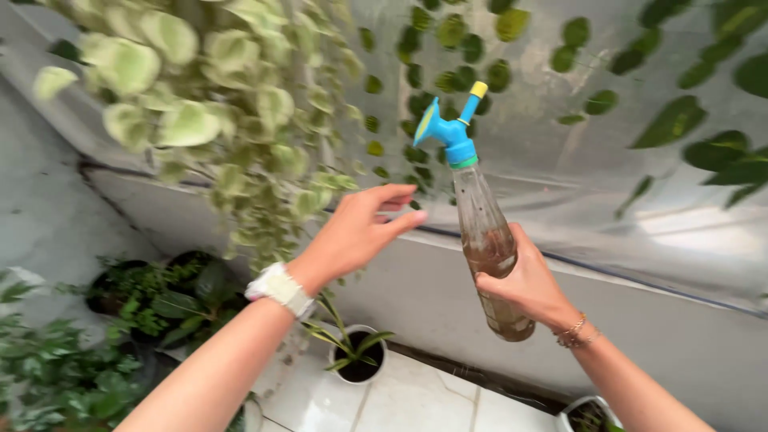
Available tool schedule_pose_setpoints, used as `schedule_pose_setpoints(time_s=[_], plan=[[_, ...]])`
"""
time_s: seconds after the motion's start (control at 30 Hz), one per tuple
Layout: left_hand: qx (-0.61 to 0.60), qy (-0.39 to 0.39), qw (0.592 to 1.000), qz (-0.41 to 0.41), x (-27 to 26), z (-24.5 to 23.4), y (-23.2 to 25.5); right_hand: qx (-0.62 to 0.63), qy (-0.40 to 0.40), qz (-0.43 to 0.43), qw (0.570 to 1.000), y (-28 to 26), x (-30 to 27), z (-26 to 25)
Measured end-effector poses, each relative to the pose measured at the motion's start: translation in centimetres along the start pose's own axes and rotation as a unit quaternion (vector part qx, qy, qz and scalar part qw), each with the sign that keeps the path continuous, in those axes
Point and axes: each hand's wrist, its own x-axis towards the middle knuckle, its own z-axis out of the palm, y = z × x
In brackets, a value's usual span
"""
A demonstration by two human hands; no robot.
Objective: Watering and maintaining hanging and potted plants.
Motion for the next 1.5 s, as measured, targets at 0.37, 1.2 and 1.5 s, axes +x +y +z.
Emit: schedule_pose_setpoints(time_s=[0.37,1.2,1.5], plan=[[-0.153,0.040,0.987,-0.029,-0.4,-4.3,-1.6,0.042,-0.091,-0.001,0.995,-5.9,1.3,9.7],[0.271,0.247,0.917,0.156,1.3,-19.4,2.9,-0.219,0.124,-0.195,0.948,-16.8,11.0,-3.6],[0.368,0.383,0.788,0.310,3.8,-26.6,2.0,-0.276,0.166,-0.179,0.930,-24.6,14.4,-2.7]])
